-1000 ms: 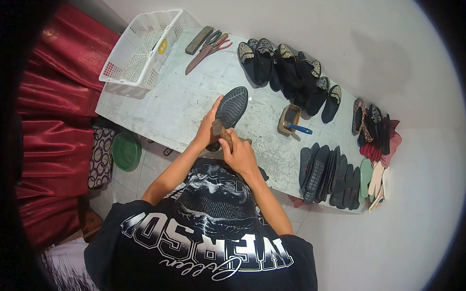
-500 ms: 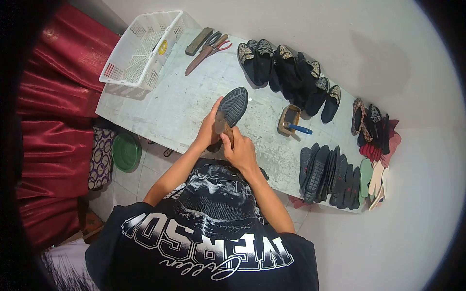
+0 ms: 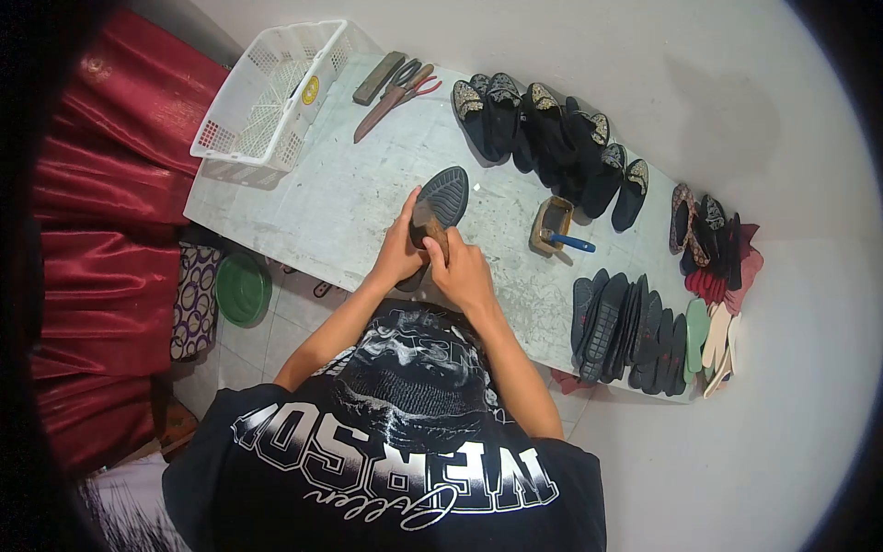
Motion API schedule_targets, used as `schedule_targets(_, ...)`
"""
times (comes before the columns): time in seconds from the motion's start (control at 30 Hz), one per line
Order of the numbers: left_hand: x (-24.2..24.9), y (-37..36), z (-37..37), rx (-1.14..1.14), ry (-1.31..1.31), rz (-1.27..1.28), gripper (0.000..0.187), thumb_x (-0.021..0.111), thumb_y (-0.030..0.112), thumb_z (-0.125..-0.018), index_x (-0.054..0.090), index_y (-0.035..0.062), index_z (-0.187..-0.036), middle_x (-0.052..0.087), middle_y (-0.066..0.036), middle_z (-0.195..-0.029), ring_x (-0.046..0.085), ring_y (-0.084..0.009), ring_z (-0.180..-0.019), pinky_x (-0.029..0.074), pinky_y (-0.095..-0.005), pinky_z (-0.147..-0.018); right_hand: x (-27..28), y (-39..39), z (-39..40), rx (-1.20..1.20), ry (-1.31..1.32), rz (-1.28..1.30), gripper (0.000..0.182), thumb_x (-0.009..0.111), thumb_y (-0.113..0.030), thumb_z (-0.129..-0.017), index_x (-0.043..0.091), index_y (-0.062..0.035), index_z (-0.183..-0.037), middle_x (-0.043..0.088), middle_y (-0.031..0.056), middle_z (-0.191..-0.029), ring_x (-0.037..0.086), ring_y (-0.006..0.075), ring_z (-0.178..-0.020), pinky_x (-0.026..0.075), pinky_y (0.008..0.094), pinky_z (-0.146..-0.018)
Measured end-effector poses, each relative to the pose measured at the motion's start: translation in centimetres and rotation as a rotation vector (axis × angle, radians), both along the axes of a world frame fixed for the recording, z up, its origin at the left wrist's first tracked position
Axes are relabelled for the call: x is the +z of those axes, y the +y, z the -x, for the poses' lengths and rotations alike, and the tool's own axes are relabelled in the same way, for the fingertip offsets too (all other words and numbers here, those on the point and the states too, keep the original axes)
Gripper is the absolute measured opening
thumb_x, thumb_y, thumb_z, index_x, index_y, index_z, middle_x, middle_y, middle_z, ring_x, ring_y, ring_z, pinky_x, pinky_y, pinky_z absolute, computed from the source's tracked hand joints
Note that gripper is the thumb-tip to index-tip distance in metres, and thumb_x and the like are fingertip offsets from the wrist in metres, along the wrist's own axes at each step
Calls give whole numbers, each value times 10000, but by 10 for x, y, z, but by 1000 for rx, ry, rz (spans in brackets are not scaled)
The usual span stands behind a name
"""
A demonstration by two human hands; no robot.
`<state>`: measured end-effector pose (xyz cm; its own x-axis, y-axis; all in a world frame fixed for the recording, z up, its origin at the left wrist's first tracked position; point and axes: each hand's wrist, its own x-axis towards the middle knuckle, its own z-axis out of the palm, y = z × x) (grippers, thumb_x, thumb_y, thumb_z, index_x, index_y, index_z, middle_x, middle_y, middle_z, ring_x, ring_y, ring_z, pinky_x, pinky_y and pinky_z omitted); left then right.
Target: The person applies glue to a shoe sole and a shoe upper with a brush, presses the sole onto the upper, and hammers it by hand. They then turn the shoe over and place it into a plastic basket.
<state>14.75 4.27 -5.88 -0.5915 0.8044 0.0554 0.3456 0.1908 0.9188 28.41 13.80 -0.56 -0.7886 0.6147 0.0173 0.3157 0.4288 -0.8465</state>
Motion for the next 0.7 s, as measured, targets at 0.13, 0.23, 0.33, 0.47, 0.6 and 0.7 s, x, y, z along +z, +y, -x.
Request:
schedule_targets(0.13, -11, -1, 2, -10, 80, 39, 1172, 895, 125, -700, 204, 122, -1646, 633, -265, -1318, 633, -470, -1125, 491, -503, -994, -3, -3, 1, 7, 61, -46, 317, 603, -309, -1032, 579, 3, -980, 643, 262, -701, 673, 458, -668, 480, 474, -571)
schedule_targets(0.23, -5, -3, 1, 4, 102, 27, 1160, 885, 122, -692, 221, 123, -1642, 635, -257, -1315, 621, -476, -1128, 484, -509, -999, 2, -5, 5, -13, -68, -32, 326, 609, -316, -1031, 581, 5, -978, 639, 267, -700, 674, 459, -673, 486, 477, -577)
schedule_targets(0.33, 0, -4, 1, -23, 43, 16, 1159, 885, 134, -687, 223, 101, -1637, 631, -250, -1332, 613, -474, -1169, 482, -504, -1022, 1, -7, 5, -15, -14, -1, 366, 607, -355, -1030, 581, 5, -971, 628, 273, -691, 661, 477, -675, 483, 497, -585)
schedule_targets(0.47, -4, -9, 0, 1, 49, -1, 1193, 914, 161, -671, 215, 77, -1635, 624, -246, -1359, 617, -452, -1211, 477, -490, -1055, 4, -9, 7, -67, -46, 16, 377, 620, -364, -1022, 571, 3, -955, 618, 268, -676, 650, 474, -657, 469, 498, -571)
schedule_targets(0.6, -6, -9, 1, -49, 7, 12, 1211, 926, 156, -660, 214, 85, -1637, 597, -261, -1387, 595, -435, -1264, 487, -478, -1055, 3, -1, 10, -60, -26, -22, 399, 620, -391, -1014, 564, -1, -948, 633, 276, -680, 651, 497, -673, 486, 526, -589)
schedule_targets(0.7, -12, -19, -2, -2, 86, 152, 1205, 916, 124, -666, 207, 94, -1640, 568, -272, -1409, 582, -434, -1284, 499, -469, -1047, 6, -1, 9, -61, -10, -2, 387, 621, -380, -1011, 569, 0, -952, 638, 267, -674, 652, 492, -670, 488, 523, -587)
